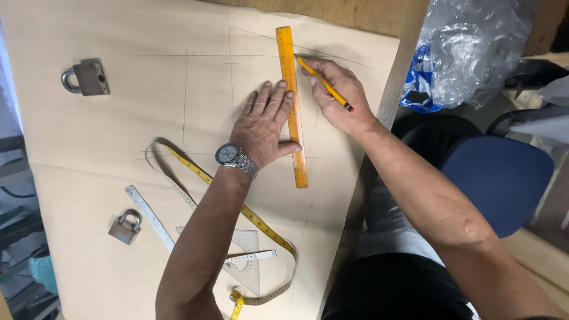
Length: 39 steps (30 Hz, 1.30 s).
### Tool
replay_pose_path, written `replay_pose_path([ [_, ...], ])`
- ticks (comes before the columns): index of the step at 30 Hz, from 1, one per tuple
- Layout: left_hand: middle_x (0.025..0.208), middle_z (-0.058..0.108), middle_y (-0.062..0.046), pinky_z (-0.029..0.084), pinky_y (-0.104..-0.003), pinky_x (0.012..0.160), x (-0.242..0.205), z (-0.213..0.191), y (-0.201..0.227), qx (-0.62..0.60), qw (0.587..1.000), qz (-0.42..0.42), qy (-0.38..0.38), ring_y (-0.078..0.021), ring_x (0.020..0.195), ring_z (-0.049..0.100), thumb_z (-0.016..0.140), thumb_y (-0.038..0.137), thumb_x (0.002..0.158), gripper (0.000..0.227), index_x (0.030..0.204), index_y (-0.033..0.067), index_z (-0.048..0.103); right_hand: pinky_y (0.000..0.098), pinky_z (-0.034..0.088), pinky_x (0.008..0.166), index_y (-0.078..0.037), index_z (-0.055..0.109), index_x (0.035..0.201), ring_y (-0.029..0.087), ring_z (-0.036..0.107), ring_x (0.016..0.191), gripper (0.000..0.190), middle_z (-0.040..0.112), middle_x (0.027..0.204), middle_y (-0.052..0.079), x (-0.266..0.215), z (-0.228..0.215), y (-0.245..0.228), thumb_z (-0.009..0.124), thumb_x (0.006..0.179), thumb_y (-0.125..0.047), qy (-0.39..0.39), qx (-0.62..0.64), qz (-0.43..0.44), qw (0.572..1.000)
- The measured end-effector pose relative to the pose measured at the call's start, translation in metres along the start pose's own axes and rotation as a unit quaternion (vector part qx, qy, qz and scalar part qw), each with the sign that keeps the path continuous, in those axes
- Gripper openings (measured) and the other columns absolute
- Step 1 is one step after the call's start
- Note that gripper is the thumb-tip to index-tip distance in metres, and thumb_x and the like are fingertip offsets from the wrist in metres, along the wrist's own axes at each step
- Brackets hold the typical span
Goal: The person uses a flexible measuring tape and a pencil to measure and mark lines on a large piece of light-colored fabric. They also use a straight ruler to draw straight lines and connect points on the fabric.
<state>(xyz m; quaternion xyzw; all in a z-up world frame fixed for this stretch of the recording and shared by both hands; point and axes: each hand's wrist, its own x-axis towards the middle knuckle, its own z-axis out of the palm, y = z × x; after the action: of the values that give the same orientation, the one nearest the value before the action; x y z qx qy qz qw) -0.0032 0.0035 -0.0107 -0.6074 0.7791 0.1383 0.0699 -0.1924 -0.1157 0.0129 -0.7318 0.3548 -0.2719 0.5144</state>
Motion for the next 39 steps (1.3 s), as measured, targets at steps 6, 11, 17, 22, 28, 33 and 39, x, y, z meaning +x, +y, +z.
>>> replay_pose_path([
  [6,0.172,0.009,-0.012,0.005,-0.051,0.129,0.005,0.005,0.006,0.036,0.999,-0.011,-0.040,-0.0374,0.157,0.010,0.051,0.088,0.077,0.122,0.165,0.0119,0.014,0.0387,0.055,0.100,-0.004,0.060,0.137,0.029,0.072,0.112,0.035,0.074,0.121,0.013,0.008,0.000,0.004,0.049,0.104,-0.008,0.002,-0.097,-0.041,0.994],
  [11,0.171,0.004,-0.014,0.004,-0.050,0.128,0.009,0.006,0.008,0.023,0.997,-0.018,-0.077,-0.0390,0.157,0.005,0.056,0.084,0.077,0.123,0.164,0.0109,0.010,0.0447,0.057,0.083,0.007,0.060,0.115,0.036,0.069,0.092,0.021,0.067,0.106,0.022,-0.037,-0.006,-0.044,0.045,0.102,0.000,-0.055,-0.077,-0.077,0.993],
  [17,0.172,0.001,-0.011,0.001,-0.048,0.128,0.013,-0.016,0.011,0.002,0.992,-0.031,-0.121,-0.0361,0.157,0.002,0.054,0.082,0.081,0.119,0.164,0.0135,0.004,0.0237,0.041,0.062,-0.012,0.075,0.112,0.006,0.055,0.070,0.023,0.076,0.094,-0.003,-0.137,-0.069,-0.092,0.056,0.098,-0.016,-0.303,0.021,0.215,0.928],
  [22,0.172,-0.005,-0.010,-0.004,-0.050,0.126,0.006,-0.022,0.018,0.011,0.987,-0.065,-0.147,-0.0383,0.156,-0.005,0.046,0.083,0.083,0.116,0.164,0.0162,-0.001,0.0284,0.058,0.092,-0.004,0.064,0.131,0.018,0.075,0.107,0.034,0.072,0.125,0.012,-0.162,-0.107,-0.094,0.050,0.103,-0.016,-0.180,-0.002,0.125,0.976],
  [28,0.173,-0.004,-0.013,0.000,-0.055,0.127,-0.061,-0.039,0.086,-0.085,0.957,-0.223,-0.164,-0.0386,0.157,-0.003,0.037,0.081,0.093,0.106,0.165,0.0100,0.006,0.0352,0.057,0.080,-0.006,0.076,0.122,0.020,0.070,0.087,0.027,0.076,0.096,0.012,-0.168,-0.078,-0.006,0.062,0.099,-0.006,-0.101,-0.002,0.061,0.993],
  [33,0.170,0.011,-0.021,0.013,-0.059,0.126,-0.080,0.016,0.175,-0.179,0.883,-0.432,0.038,-0.0449,0.155,0.014,0.055,0.082,0.085,0.118,0.163,0.0027,0.016,0.0447,0.050,0.102,-0.010,0.066,0.134,0.027,0.068,0.114,0.036,0.074,0.117,0.013,-0.102,-0.052,-0.008,0.052,0.101,-0.008,-0.255,-0.017,0.051,0.966],
  [39,0.171,0.015,-0.016,0.014,-0.062,0.125,-0.040,0.012,0.211,-0.224,0.803,-0.548,0.075,-0.0447,0.154,0.017,0.054,0.086,0.084,0.117,0.164,0.0081,0.019,0.0483,0.051,0.101,-0.001,0.068,0.129,0.037,0.067,0.115,0.032,0.073,0.115,0.020,-0.057,-0.042,-0.020,0.052,0.101,-0.004,-0.398,-0.052,-0.059,0.914],
])
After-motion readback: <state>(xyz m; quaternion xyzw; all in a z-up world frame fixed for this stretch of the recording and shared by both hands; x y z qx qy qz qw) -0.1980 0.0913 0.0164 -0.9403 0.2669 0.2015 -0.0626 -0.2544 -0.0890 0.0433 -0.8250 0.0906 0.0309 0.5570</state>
